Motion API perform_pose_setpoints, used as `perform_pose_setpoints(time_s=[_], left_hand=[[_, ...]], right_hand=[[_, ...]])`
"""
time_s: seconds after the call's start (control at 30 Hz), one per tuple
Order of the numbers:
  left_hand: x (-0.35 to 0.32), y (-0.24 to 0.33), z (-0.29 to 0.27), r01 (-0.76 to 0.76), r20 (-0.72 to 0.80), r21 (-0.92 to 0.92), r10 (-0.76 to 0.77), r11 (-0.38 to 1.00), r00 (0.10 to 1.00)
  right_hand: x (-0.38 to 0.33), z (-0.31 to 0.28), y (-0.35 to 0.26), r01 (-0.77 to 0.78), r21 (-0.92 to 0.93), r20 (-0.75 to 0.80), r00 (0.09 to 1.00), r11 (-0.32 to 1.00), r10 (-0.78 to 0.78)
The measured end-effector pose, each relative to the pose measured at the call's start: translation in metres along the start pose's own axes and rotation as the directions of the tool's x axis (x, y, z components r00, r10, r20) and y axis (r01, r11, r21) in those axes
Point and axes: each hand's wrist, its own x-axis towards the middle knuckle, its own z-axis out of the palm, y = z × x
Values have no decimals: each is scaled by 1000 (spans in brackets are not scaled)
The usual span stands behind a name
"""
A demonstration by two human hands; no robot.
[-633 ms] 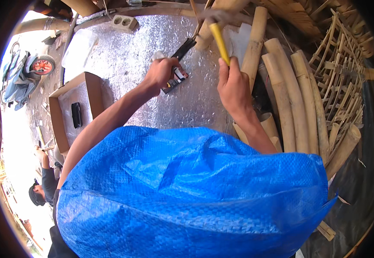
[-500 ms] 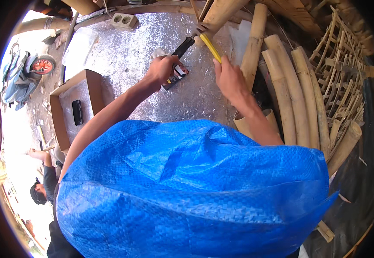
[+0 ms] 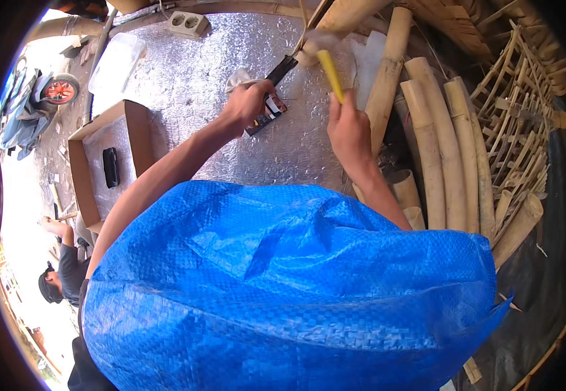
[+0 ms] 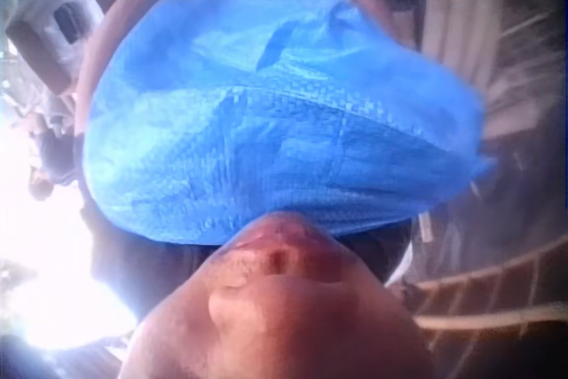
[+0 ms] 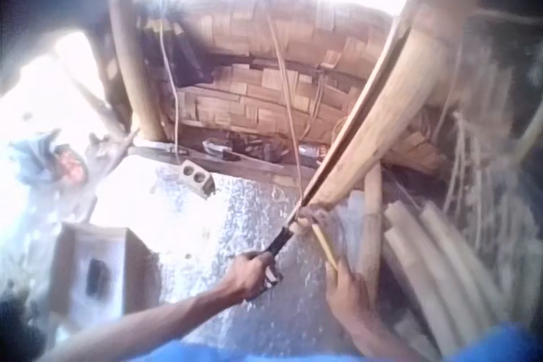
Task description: The person splits a bamboo stalk into thinner strips using a knife, then uses a hammer to drive the knife through the bamboo to further refine and strip the pieces.
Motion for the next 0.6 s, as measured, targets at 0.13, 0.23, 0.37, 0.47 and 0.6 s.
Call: perform_pose_setpoints(time_s=[0.13,0.23,0.37,0.47,0.6], left_hand=[[11,-9,-7,0,-3,3,0,1000,1000],[10,-17,-10,12,38,-11,-12,1000,999],[10,-17,-5,-35,51,0,35,999,998],[15,-17,-9,-49,43,-60,52,997,998],[15,-16,-15,13,11,30,-13,999,1000]], right_hand=[[7,12,21,160,-174,160,978,972,-132],[-11,-5,-18,-45,37,-4,999,998,45],[-10,-13,-22,-17,74,-23,1000,997,19],[7,19,3,65,-47,37,997,997,-63],[18,-7,-13,83,-61,69,995,995,-78]])
